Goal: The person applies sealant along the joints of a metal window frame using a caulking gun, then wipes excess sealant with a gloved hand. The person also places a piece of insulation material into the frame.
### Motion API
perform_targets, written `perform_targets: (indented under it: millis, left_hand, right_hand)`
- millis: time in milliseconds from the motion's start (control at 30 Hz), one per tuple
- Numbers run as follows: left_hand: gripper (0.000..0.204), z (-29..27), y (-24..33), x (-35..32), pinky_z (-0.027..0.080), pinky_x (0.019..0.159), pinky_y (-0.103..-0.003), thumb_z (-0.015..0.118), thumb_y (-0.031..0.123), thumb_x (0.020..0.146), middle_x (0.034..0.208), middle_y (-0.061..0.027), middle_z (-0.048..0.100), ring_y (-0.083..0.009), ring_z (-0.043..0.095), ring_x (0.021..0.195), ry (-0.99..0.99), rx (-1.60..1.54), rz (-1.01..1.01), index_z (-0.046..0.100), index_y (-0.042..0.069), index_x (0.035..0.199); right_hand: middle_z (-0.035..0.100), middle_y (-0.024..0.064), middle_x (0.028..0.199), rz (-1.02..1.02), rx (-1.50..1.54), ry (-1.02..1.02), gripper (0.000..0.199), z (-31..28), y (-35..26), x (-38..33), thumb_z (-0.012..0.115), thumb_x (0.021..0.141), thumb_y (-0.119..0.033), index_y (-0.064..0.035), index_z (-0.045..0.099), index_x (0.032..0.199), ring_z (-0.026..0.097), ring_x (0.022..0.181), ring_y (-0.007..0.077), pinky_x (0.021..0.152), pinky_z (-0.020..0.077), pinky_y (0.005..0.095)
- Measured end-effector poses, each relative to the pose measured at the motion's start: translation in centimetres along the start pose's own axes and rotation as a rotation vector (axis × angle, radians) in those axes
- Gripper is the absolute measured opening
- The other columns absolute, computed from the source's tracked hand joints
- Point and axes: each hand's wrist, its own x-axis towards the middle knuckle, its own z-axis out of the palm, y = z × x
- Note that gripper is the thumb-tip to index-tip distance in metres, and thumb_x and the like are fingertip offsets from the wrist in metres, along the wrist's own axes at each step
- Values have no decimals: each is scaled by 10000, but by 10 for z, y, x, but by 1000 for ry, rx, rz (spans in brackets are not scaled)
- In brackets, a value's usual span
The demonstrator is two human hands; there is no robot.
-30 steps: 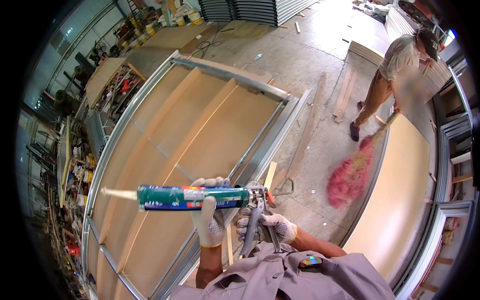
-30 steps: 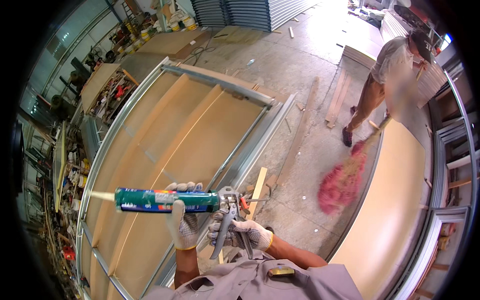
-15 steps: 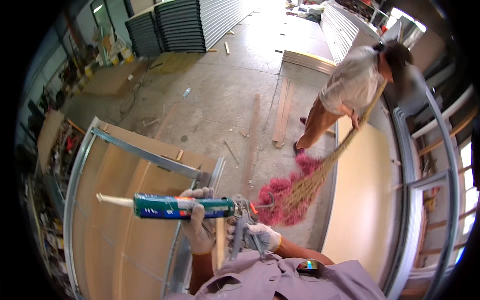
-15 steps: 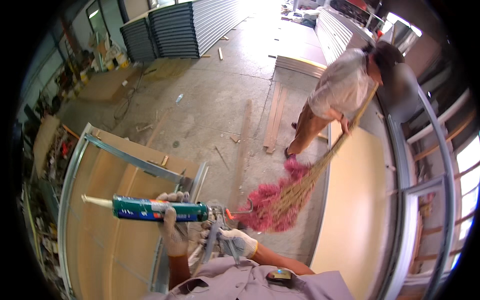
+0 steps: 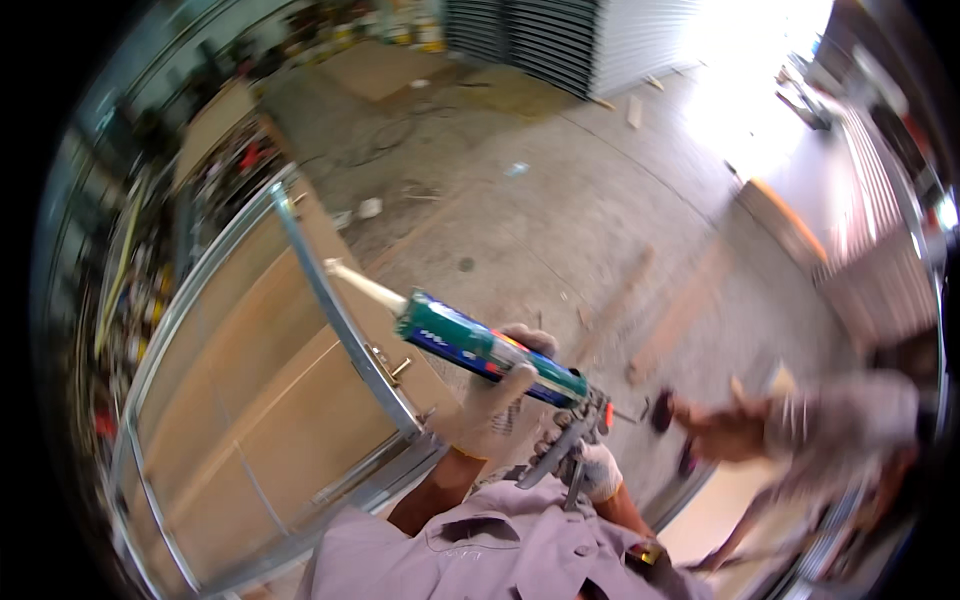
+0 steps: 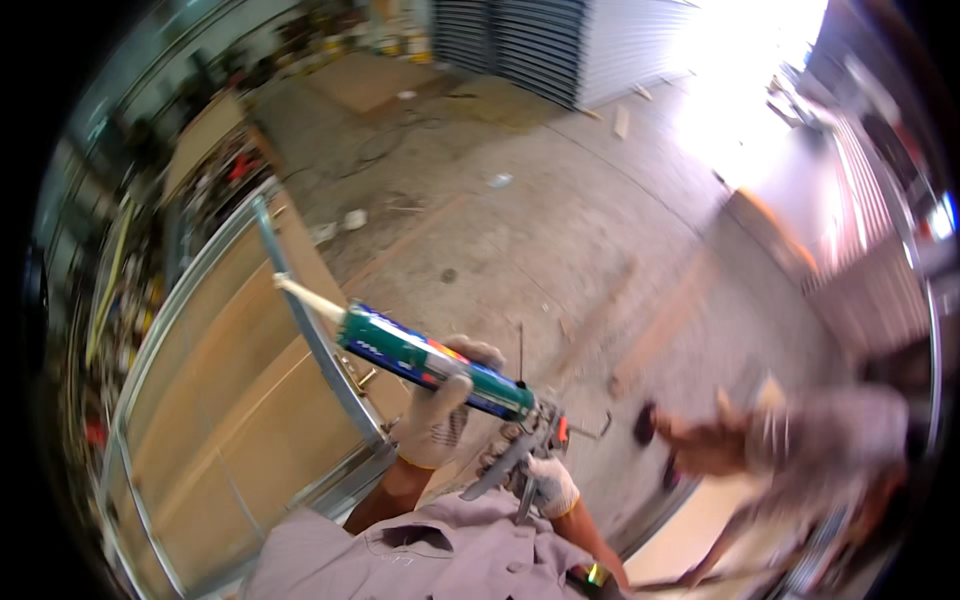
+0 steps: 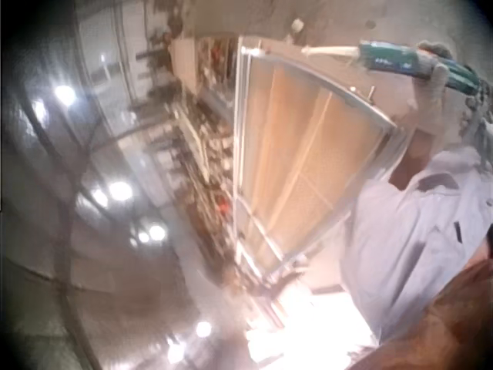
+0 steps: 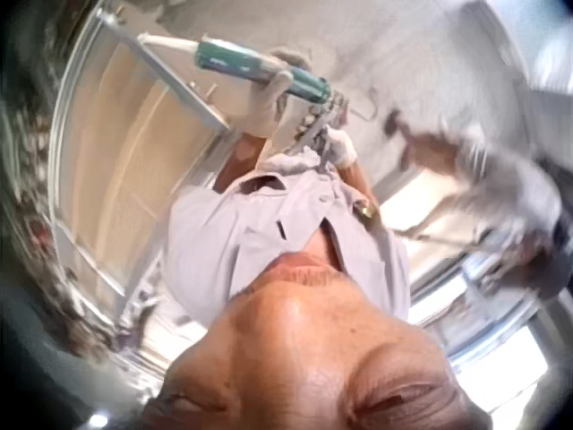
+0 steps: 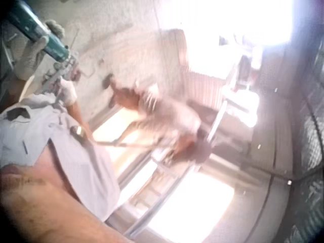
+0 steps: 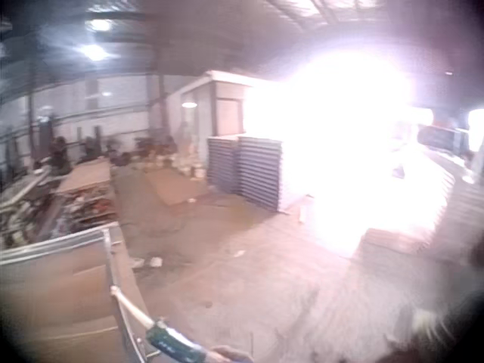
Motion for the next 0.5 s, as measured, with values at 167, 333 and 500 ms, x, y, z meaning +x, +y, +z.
perform_targets:
  millis: [167, 333, 500]
  left_hand:
    - [497, 6, 9, -17, 495, 1105, -432, 774, 79, 935, 1295, -111, 642, -234, 616, 1236, 213, -120, 164, 542, 65, 1374]
    - [528, 43, 11, -41, 482, 1110, -414, 777, 86, 947, 1329, -117, 635, -237, 613, 1282, 430, -2, 357, 511, 70, 1404]
    - [503, 56, -1, -69, 493, 1121, -441, 761, 91, 970, 1335, -133, 641, -262, 615, 1298, 560, -69, 532, 502, 57, 1400]
  right_hand:
    - [656, 97, 1220, 172, -82, -36, 637, 49, -28, 14, 838, 824, -39, -169, 501, 1349, 629, 1190, 332, 1094, 486, 583]
    - [660, 58, 1188, 354, -157, -79, 687, 85, -63, 11, 825, 846, 10, -181, 496, 1419, 620, 1184, 307, 1073, 521, 557]
    - [654, 81, 1177, 579, -310, -77, 668, 85, -88, 23, 859, 841, -30, -169, 518, 1398, 616, 1185, 321, 1069, 518, 572]
